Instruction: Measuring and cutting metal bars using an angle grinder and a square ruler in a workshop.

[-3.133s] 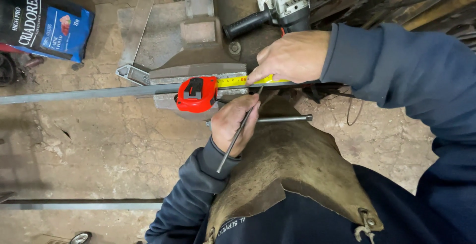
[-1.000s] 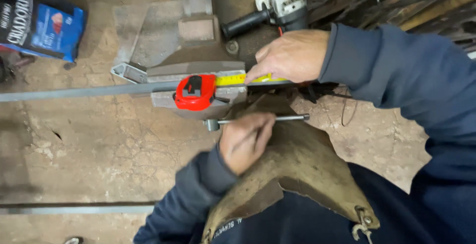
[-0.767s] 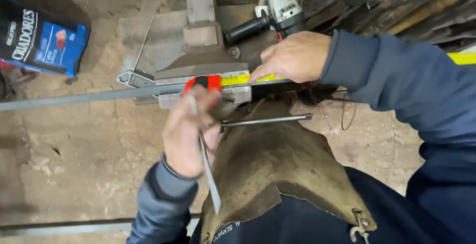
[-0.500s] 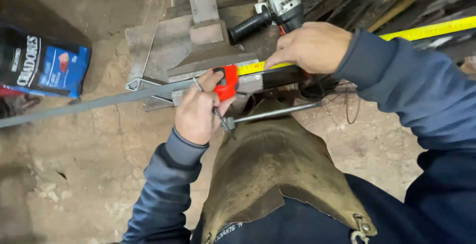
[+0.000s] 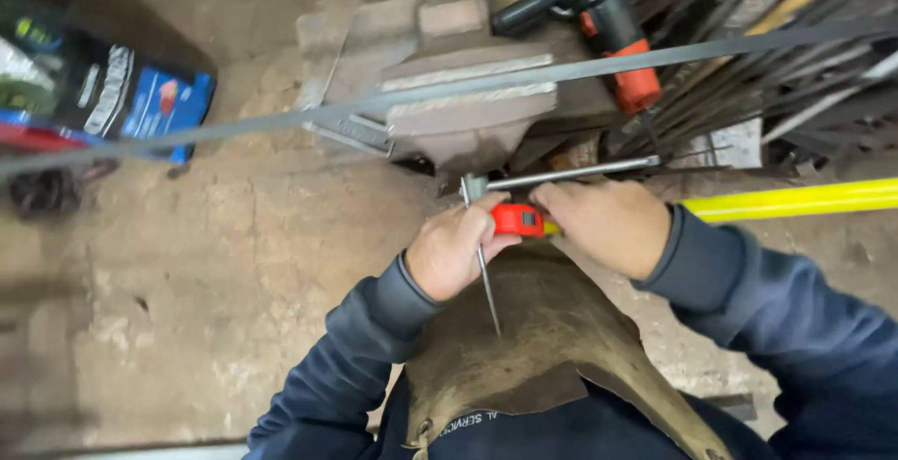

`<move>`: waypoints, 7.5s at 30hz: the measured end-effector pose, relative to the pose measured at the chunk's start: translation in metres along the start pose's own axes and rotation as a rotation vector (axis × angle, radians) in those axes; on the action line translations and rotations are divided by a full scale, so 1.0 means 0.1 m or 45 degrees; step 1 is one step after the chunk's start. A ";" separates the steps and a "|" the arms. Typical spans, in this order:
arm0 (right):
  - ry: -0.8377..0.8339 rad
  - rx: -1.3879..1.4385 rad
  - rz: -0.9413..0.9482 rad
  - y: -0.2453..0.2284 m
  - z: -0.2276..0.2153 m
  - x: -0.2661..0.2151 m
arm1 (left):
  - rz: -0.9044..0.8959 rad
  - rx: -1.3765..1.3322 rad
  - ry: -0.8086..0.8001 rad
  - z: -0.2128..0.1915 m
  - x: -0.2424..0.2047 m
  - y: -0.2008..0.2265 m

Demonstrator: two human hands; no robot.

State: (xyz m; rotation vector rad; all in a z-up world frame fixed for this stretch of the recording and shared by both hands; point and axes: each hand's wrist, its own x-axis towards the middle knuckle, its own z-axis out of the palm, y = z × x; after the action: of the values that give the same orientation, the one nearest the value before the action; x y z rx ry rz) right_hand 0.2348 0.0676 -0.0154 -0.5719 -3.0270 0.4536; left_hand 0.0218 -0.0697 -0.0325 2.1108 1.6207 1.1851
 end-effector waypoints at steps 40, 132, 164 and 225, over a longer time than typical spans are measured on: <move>0.374 -0.267 0.255 -1.02 1.97 3.10 | -1.526 -1.009 0.510 -1.67 -3.71 -2.33; -0.274 -0.025 -0.318 1.72 -0.51 0.64 | -1.283 -1.159 0.694 0.53 0.03 0.13; -0.145 -0.011 -0.349 1.67 -0.54 0.65 | -0.502 -1.477 1.105 0.89 1.13 0.00; 0.596 0.331 -1.051 0.50 -0.31 0.75 | -1.299 -0.676 1.164 0.89 -0.50 0.77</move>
State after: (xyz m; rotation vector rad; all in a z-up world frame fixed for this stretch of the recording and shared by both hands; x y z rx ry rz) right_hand 0.1855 0.1480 -0.0025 0.5082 -2.3972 0.5355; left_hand 0.1360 -0.1171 -0.0664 0.2239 1.9256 1.8870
